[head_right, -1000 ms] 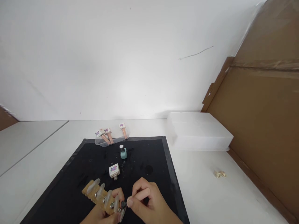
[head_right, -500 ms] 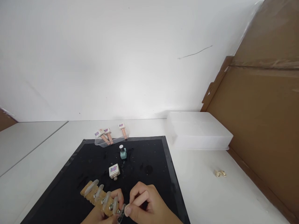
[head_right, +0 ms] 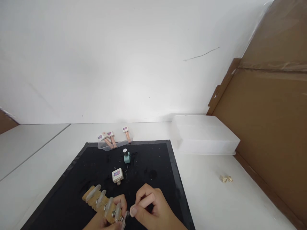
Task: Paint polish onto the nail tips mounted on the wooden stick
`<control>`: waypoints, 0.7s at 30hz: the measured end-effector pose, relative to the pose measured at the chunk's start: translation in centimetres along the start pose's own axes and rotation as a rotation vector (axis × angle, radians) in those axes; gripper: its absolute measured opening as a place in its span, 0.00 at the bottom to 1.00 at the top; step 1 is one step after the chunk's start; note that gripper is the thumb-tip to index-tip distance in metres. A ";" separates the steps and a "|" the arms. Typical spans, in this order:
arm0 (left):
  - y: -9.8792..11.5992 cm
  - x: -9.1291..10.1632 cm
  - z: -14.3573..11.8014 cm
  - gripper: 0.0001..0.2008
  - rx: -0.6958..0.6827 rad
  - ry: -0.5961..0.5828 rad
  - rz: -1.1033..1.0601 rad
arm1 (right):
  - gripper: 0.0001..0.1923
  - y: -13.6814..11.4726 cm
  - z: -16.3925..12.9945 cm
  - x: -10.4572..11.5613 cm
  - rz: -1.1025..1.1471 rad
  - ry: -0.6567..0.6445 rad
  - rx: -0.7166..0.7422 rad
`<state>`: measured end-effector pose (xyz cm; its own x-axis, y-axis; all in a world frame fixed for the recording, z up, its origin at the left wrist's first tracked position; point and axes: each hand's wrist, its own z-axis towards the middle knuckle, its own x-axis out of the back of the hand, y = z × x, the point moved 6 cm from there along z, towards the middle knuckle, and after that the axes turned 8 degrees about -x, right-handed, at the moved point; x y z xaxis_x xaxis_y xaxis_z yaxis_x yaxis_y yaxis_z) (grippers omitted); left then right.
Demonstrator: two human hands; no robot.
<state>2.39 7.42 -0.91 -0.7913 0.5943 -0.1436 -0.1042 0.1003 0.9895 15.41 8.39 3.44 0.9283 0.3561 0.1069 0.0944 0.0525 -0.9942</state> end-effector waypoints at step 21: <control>-0.3 -0.2 0.2 0.20 -0.029 0.005 -0.074 | 0.21 -0.8 0.3 0.9 -0.079 0.144 0.068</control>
<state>2.67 7.44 -1.18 -0.7837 0.5823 -0.2162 -0.1796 0.1208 0.9763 16.09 8.92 4.32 0.9615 0.2109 0.1761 0.1486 0.1399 -0.9790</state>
